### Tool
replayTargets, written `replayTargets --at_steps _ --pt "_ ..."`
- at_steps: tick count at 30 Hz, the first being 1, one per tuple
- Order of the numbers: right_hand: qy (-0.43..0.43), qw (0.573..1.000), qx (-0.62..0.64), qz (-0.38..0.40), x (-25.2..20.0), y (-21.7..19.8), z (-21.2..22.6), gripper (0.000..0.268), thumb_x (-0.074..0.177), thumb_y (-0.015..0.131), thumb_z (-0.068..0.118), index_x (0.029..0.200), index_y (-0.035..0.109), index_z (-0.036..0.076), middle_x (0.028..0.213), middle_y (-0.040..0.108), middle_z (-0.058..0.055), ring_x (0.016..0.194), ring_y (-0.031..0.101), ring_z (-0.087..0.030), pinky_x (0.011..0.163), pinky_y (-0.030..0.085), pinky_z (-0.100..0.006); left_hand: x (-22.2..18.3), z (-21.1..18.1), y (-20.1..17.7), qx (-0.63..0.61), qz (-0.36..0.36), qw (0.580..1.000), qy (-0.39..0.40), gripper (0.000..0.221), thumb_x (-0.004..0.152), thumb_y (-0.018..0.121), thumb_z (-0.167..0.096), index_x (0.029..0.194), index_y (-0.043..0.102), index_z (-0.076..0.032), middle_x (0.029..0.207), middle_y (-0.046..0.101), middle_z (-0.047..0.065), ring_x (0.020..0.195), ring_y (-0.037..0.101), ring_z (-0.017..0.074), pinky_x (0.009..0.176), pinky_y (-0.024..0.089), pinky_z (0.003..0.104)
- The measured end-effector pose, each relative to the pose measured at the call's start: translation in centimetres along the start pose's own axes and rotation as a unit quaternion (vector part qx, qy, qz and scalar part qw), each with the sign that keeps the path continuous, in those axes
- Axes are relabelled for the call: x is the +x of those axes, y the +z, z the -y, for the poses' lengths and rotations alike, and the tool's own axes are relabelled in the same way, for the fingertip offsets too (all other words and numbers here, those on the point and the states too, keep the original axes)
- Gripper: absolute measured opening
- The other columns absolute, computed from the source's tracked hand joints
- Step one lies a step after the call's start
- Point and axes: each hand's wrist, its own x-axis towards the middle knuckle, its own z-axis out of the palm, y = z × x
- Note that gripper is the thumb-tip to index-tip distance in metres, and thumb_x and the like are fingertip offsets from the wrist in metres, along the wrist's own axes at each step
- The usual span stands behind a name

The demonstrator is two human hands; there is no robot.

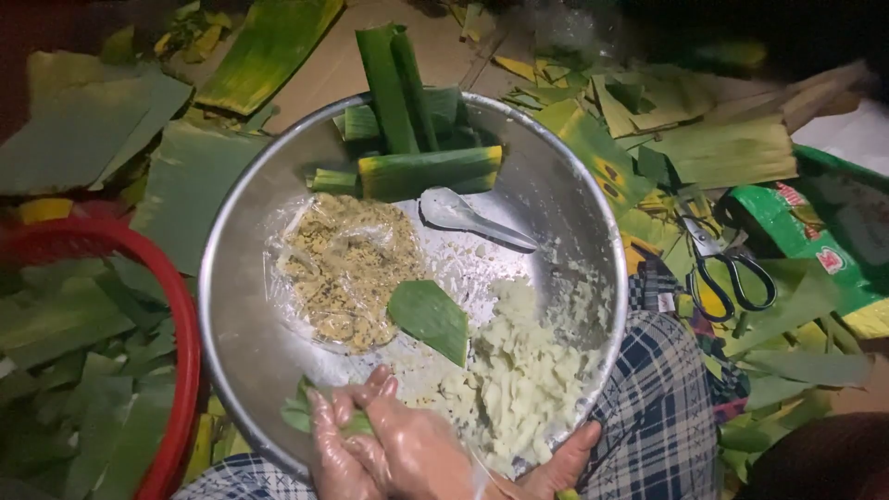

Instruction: Wrapping a dough and filling mixture in banana leaves to prepare traditional food items.

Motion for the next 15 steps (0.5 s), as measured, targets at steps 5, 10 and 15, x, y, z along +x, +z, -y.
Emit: replayTargets --at_steps 5,10,15 --pt "-0.09 0.993 -0.005 -0.072 -0.1 1.2 -2.4 0.025 0.092 0.06 0.029 0.103 0.07 0.009 0.084 0.078 -0.011 0.065 0.078 -0.027 0.057 0.065 -0.034 1.5 1.1 -2.8 -0.1 0.004 0.995 -0.025 0.055 0.109 0.047 -0.054 0.079 0.056 -0.008 0.107 0.063 0.022 0.12 0.062 0.0453 0.117 0.04 0.064" --pt "-0.198 0.958 0.08 0.193 2.7 3.3 -8.9 0.047 0.107 0.038 0.04 0.142 0.043 0.008 0.116 0.067 -0.021 0.082 0.07 -0.035 0.072 0.063 -0.045 2.4 -4.1 -3.5 0.046 0.1 0.987 0.113 0.032 0.107 0.053 -0.046 0.108 0.065 -0.016 0.106 0.076 0.018 0.079 0.075 0.0284 0.067 0.064 0.045" --pt "-0.143 0.964 -0.011 0.222 7.8 0.3 -13.3 0.049 0.105 0.035 0.036 0.122 0.061 -0.002 0.12 0.069 -0.022 0.096 0.072 -0.033 0.084 0.063 -0.04 19.9 -22.1 -16.0 0.233 -0.067 0.958 -0.155 0.042 0.105 0.017 -0.012 0.144 0.032 -0.01 0.14 0.037 0.012 0.133 0.039 0.029 0.12 0.032 0.064"
